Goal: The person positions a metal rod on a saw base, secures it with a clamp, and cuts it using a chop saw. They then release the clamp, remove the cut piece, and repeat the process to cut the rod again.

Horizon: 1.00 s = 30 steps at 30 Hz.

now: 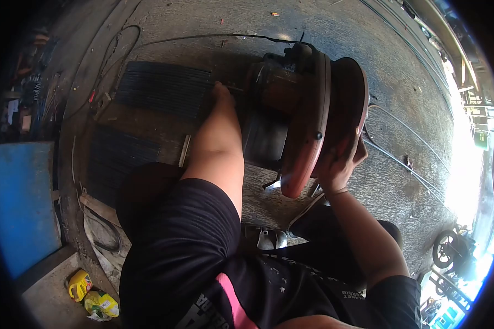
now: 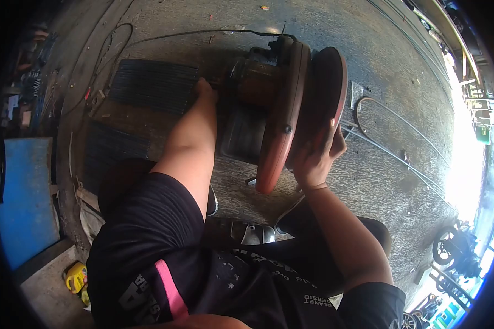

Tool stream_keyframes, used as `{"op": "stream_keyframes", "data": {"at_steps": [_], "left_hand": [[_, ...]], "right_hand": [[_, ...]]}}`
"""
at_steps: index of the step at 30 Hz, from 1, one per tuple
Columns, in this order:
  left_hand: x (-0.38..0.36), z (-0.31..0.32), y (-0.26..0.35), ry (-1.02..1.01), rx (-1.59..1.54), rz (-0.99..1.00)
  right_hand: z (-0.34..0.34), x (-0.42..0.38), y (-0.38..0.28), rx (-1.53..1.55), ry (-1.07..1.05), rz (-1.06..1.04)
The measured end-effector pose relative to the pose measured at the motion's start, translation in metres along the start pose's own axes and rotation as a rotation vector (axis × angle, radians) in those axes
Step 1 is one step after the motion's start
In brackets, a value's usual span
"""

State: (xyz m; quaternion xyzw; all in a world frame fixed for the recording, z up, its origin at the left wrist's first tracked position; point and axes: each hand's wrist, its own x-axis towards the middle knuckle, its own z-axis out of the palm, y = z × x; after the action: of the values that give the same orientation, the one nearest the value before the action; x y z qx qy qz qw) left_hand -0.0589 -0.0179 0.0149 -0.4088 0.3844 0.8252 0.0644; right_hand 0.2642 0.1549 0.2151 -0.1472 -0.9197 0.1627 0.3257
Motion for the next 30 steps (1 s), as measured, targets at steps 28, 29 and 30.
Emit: {"op": "stream_keyframes", "data": {"at_steps": [28, 29, 30], "left_hand": [[-0.068, -0.065, -0.066, -0.04, 0.839, 0.266], [-0.087, -0.07, -0.068, -0.024, 0.801, 0.257], [-0.106, -0.075, -0.07, -0.01, 0.771, 0.246]], "right_hand": [[-0.002, -0.001, -0.002, 0.015, 0.051, -0.022], [-0.002, -0.001, -0.001, 0.027, 0.051, -0.029], [-0.001, -0.001, -0.001, 0.015, 0.052, -0.021]]}}
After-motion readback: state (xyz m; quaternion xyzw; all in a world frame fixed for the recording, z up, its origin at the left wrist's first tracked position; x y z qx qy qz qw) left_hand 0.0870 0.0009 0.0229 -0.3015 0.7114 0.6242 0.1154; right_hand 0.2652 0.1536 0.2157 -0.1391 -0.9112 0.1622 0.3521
